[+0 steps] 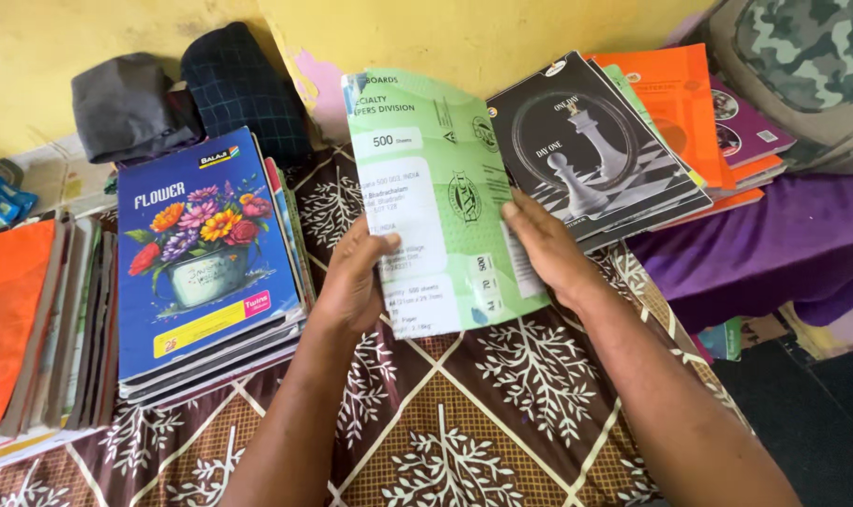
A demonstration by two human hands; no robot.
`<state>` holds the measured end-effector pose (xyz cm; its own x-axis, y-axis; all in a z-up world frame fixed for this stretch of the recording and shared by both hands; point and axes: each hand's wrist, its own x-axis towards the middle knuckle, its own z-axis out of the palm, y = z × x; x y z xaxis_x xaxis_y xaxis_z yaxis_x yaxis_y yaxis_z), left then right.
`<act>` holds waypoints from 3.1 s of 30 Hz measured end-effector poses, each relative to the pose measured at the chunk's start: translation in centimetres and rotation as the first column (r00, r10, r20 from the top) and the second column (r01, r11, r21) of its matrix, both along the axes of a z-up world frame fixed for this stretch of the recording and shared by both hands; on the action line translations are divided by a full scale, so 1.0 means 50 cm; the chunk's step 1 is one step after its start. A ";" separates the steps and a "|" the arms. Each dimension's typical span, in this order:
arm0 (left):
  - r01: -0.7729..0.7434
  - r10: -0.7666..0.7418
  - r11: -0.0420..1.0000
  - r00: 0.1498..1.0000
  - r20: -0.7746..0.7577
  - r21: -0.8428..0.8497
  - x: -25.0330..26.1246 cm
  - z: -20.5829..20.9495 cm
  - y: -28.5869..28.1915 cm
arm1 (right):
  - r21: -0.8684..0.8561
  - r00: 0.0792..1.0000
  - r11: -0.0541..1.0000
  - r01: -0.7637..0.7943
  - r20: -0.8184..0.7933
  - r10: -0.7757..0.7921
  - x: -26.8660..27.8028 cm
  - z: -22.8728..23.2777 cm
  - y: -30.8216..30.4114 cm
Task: The person picks up various books and notebooks from a table, flips them over, and places them into separate stacks. The items include textbooks and notebooks with different cover designs. The person handles each item one at a time and arranges them into neat piles.
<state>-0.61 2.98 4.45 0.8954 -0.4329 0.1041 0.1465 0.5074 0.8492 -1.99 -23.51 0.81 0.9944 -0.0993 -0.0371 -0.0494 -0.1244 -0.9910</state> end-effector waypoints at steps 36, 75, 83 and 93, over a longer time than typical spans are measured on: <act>-0.260 0.275 0.934 0.961 0.028 -0.244 -0.067 0.059 0.019 | 0.369 0.805 0.915 -0.161 0.586 -0.094 -0.071 0.063 -0.013; -0.697 0.307 0.320 0.717 0.626 0.642 0.079 -0.026 0.580 | 0.046 0.910 0.954 -0.297 0.317 0.268 0.240 0.012 0.544; -0.640 0.431 0.468 0.768 0.475 0.610 0.055 -0.008 0.566 | -0.054 0.880 0.909 -0.413 0.234 0.413 0.246 0.022 0.536; -0.728 0.268 0.194 0.685 0.678 0.658 0.067 -0.036 0.598 | -0.198 0.912 0.910 -0.363 0.122 0.391 0.223 0.023 0.543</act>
<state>2.75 32.89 2.68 0.9326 0.0578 0.3563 -0.2308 -0.6634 0.7118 9.13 3.64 1.97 0.9504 0.2930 0.1045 0.1866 -0.2679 -0.9452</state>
